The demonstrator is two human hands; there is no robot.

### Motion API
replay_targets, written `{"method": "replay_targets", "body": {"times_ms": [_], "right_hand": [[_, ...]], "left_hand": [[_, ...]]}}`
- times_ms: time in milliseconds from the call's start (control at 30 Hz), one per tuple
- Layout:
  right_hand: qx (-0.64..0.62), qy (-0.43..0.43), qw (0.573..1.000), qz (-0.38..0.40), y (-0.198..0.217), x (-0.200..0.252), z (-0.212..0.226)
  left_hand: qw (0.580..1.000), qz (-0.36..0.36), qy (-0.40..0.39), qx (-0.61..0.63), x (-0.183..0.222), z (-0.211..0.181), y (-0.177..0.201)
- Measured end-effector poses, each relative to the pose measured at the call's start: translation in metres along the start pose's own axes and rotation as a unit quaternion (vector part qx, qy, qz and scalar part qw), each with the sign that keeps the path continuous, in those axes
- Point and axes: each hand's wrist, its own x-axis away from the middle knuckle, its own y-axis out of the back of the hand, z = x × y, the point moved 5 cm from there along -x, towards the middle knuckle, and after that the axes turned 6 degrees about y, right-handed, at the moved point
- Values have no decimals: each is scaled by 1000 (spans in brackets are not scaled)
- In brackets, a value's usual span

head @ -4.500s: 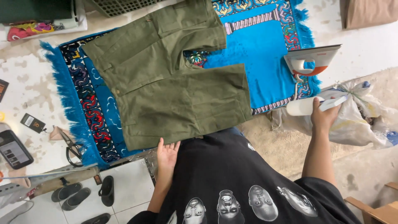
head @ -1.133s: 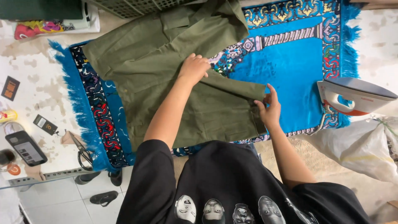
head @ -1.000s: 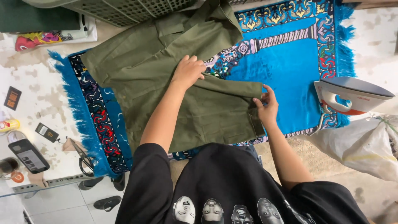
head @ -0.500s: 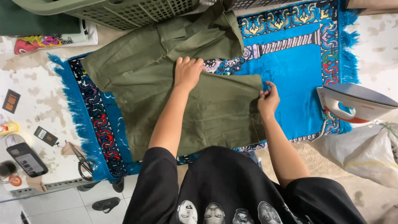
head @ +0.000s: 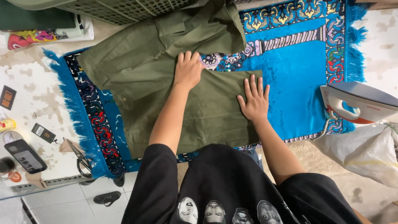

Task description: The person takes a pair of green cargo pants from a basket, unfolds them on a patterned mat, smooths them out, and irons them.

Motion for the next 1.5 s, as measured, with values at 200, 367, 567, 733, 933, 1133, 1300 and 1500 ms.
{"method": "replay_targets", "body": {"times_ms": [200, 367, 567, 733, 933, 1133, 1300, 1500], "right_hand": [[-6, -19, 1000, 5, -4, 8, -3], [-26, 3, 999, -34, 8, 36, -1], [-11, 98, 994, -40, 4, 131, 42], [37, 95, 995, -15, -24, 152, 23], [24, 104, 994, -19, -15, 154, 24], [15, 112, 993, -30, 11, 185, -13], [-52, -9, 977, -207, 44, 255, -105], [-227, -298, 836, -401, 43, 285, -250]], "left_hand": [[998, -57, 27, -26, 13, -14, 4], [978, -168, 125, -24, 107, -90, 72], [983, -80, 95, 136, 250, -171, 66], [902, -52, 426, -37, 335, -68, 63], [836, -26, 548, 0, 363, -18, 70], [672, 22, 738, -62, 431, 19, 93], [729, -48, 681, -60, 394, -32, 122], [943, -113, 312, 26, 305, -187, 55]]}}
